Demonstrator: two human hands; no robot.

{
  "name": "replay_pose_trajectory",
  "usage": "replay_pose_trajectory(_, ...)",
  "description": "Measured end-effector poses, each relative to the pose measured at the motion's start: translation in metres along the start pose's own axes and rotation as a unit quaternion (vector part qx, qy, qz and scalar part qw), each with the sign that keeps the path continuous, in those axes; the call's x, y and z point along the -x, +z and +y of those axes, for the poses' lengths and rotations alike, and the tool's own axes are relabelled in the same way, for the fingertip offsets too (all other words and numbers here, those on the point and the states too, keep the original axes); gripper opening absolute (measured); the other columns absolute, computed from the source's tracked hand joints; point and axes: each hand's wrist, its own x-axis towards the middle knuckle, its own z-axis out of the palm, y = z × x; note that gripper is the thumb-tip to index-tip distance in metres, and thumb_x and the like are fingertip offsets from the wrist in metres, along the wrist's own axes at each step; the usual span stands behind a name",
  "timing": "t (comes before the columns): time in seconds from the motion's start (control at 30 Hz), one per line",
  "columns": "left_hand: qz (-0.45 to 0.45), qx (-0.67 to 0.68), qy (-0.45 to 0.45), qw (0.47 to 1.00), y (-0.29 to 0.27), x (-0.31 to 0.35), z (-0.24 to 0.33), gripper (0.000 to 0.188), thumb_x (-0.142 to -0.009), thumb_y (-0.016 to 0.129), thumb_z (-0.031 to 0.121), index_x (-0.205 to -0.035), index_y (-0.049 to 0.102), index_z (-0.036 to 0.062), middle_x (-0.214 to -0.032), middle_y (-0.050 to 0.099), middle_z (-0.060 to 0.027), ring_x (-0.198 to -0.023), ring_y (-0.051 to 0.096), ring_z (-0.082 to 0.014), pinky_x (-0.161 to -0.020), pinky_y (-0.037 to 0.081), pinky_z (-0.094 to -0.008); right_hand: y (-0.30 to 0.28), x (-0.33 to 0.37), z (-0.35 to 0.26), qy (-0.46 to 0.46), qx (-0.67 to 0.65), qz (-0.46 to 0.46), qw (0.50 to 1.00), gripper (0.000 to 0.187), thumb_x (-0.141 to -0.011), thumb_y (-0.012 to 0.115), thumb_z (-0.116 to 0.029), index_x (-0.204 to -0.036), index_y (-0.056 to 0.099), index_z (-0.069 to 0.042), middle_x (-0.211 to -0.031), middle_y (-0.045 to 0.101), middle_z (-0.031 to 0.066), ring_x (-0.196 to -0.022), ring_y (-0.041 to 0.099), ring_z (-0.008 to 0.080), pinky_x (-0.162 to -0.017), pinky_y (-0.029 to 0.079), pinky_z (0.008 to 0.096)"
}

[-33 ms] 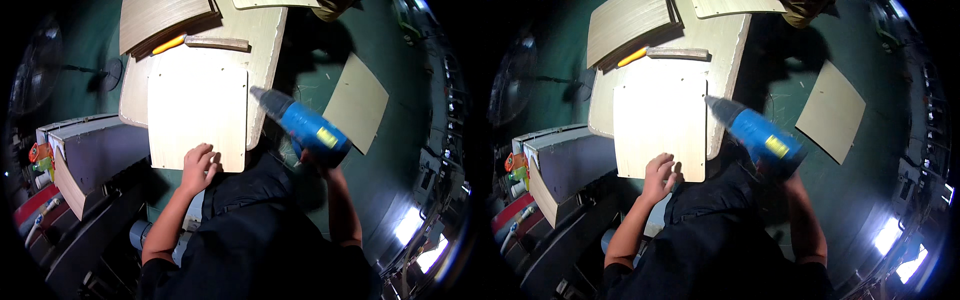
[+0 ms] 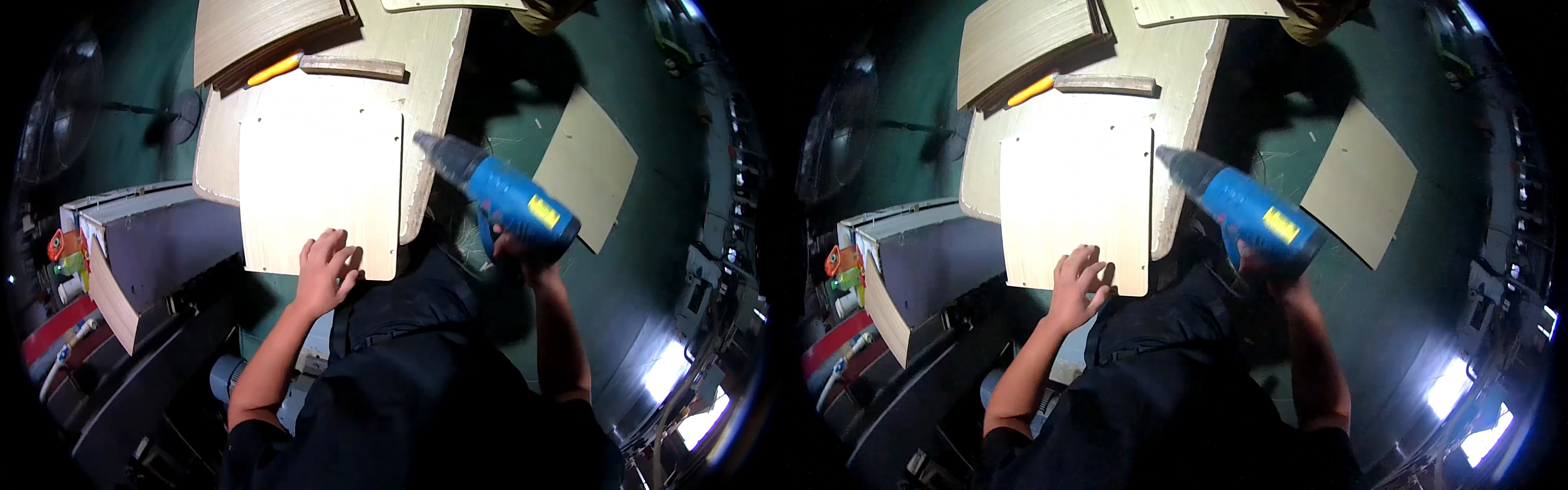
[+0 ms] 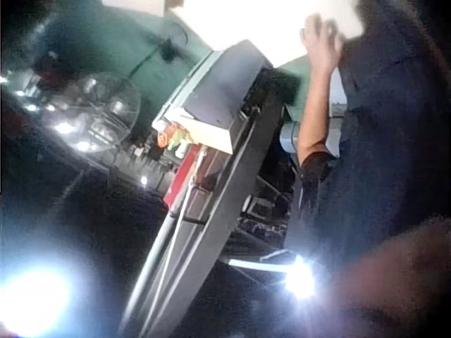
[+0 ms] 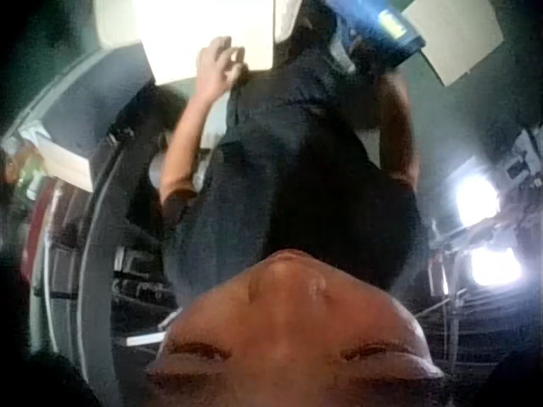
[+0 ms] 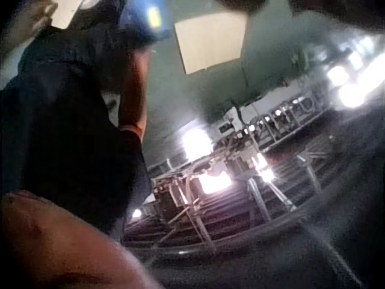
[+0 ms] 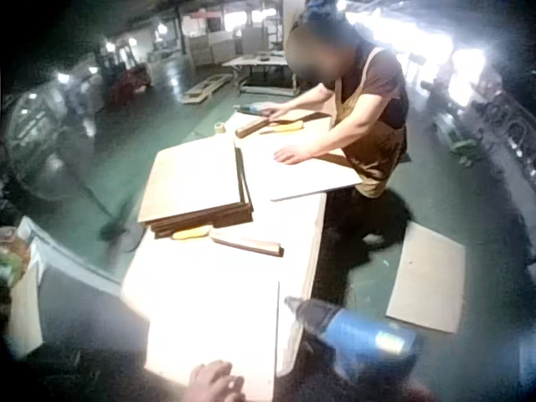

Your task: The person applies adhesive and heat to edge banding on a wood panel using a heat gun, trims excess material with a utility knife, and smooths the edges with a wooden block.

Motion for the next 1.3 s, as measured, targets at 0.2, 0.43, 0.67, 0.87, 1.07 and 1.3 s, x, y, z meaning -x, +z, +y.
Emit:
replay_pose_trajectory(0.2,-0.171,-0.167,-0.102,0.966,0.004,0.003,-0.013,0.103,-0.066,0.092,0.040,-0.156,0.043,0.0360,-0.172,0.012,-0.0213,-0.159,0.009,-0.0451,-0.118,0.014,-0.0743,-0.017,-0.085,-0.047,0.029,-0.057,-0.002,0.998,0.018,-0.094,0.074,-0.016,-0.105,0.070,-0.003,-0.087,0.070,0.0039,-0.072,0.067,0.0124,-0.076,0.053,0.0287)
replay_pose_trajectory(0.43,-0.122,-0.177,-0.139,0.967,0.020,0.001,-0.030,0.113,-0.055,0.099,0.027,-0.153,0.046,0.0430,-0.173,0.011,-0.0156,-0.159,0.008,-0.0428,-0.119,0.012,-0.0768,-0.040,-0.113,-0.056,0.110,-0.013,-0.125,0.986,0.021,-0.093,0.075,-0.021,-0.105,0.070,-0.004,-0.091,0.072,0.0036,-0.069,0.067,0.0116,-0.070,0.055,0.0286)
replay_pose_trajectory(0.67,-0.060,-0.148,-0.238,0.958,0.039,0.006,0.007,0.114,-0.054,0.100,0.026,-0.153,0.047,0.0418,-0.172,0.014,-0.0168,-0.158,0.013,-0.0434,-0.116,0.018,-0.0771,-0.083,-0.057,-0.045,0.203,-0.029,-0.137,0.969,0.025,-0.083,0.081,-0.010,-0.104,0.070,-0.001,-0.092,0.073,0.0095,-0.072,0.068,0.0185,-0.065,0.056,0.0335)
replay_pose_trajectory(0.87,-0.002,-0.150,-0.351,0.924,0.060,-0.023,0.053,0.111,-0.058,0.099,0.038,-0.155,0.045,0.0355,-0.167,0.020,-0.0236,-0.154,0.019,-0.0459,-0.116,0.021,-0.0723,-0.099,-0.046,-0.033,0.198,-0.005,-0.165,0.966,0.030,-0.087,0.077,-0.013,-0.113,0.067,-0.002,-0.096,0.073,0.0086,-0.069,0.068,0.0166,-0.064,0.057,0.0315)
replay_pose_trajectory(1.07,0.026,-0.147,-0.344,0.927,0.061,-0.038,0.054,0.110,-0.061,0.097,0.045,-0.156,0.043,0.0337,-0.165,0.022,-0.0240,-0.152,0.020,-0.0472,-0.115,0.018,-0.0744,-0.079,-0.072,-0.040,0.141,-0.005,-0.190,0.972,0.028,-0.091,0.076,-0.020,-0.110,0.066,-0.002,-0.093,0.072,0.0068,-0.067,0.067,0.0144,-0.064,0.057,0.0294)
replay_pose_trajectory(1.3,0.071,-0.121,-0.320,0.937,0.072,-0.032,0.042,0.108,-0.059,0.097,0.044,-0.154,0.046,0.0335,-0.164,0.023,-0.0235,-0.152,0.020,-0.0461,-0.114,0.017,-0.0772,-0.048,-0.136,-0.058,0.176,0.011,-0.205,0.963,0.023,-0.093,0.072,-0.021,-0.102,0.067,0.000,-0.085,0.070,0.0083,-0.063,0.065,0.0146,-0.061,0.056,0.0284)
